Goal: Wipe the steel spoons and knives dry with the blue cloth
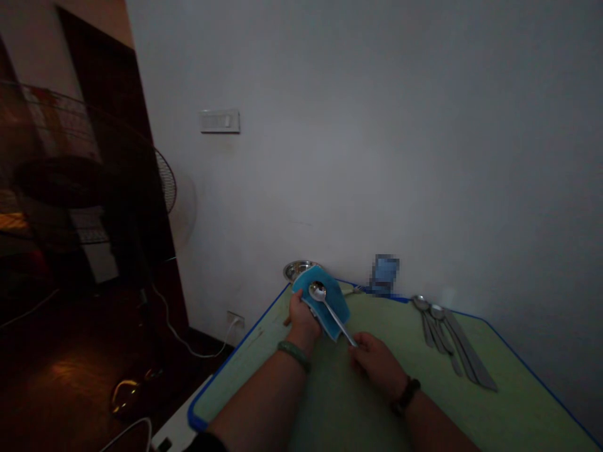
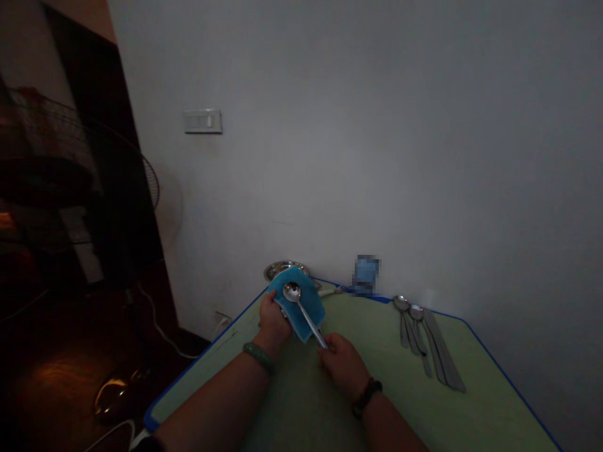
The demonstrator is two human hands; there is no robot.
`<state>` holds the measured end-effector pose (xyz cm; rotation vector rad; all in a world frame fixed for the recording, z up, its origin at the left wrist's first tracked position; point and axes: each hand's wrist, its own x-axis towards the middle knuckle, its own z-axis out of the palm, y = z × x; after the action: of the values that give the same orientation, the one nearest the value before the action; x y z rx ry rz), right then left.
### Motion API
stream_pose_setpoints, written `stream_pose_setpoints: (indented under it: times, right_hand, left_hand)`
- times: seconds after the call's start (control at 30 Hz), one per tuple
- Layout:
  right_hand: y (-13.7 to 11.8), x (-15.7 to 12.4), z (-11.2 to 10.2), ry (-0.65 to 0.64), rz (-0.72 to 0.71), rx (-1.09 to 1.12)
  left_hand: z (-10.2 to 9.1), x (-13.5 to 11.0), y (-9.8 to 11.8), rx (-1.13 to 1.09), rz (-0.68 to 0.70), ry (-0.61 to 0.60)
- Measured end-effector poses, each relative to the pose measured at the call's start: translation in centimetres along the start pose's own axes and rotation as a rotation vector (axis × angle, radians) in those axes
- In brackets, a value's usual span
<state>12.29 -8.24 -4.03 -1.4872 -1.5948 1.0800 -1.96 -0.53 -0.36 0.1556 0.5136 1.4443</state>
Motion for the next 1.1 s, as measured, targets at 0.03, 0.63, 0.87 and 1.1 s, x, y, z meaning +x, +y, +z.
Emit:
stream_pose_setpoints:
  times: [0.03,0.63,0.87,1.1]
  right_hand:
    - [0.0,0.0,0.0,0.002,-0.002,0.001]
    - [-0.4,-0.2,0.1,0.009,0.001,0.005]
    - [-0.9,-0.5,0.0,0.002,0.001,0.021]
    - [-1.3,-0.6,-0.1,-0.014,-0.003,0.039]
  left_hand:
    - [0.0,0.0,0.0,0.002,0.0,-0.001]
    - [0.0,0.0,0.1,-0.025,0.039,-0.017]
    - [0.0,0.0,0.1,-0.012,0.026,0.001]
    - [-0.1,0.0,0.1,-0.073,-0.009,0.0]
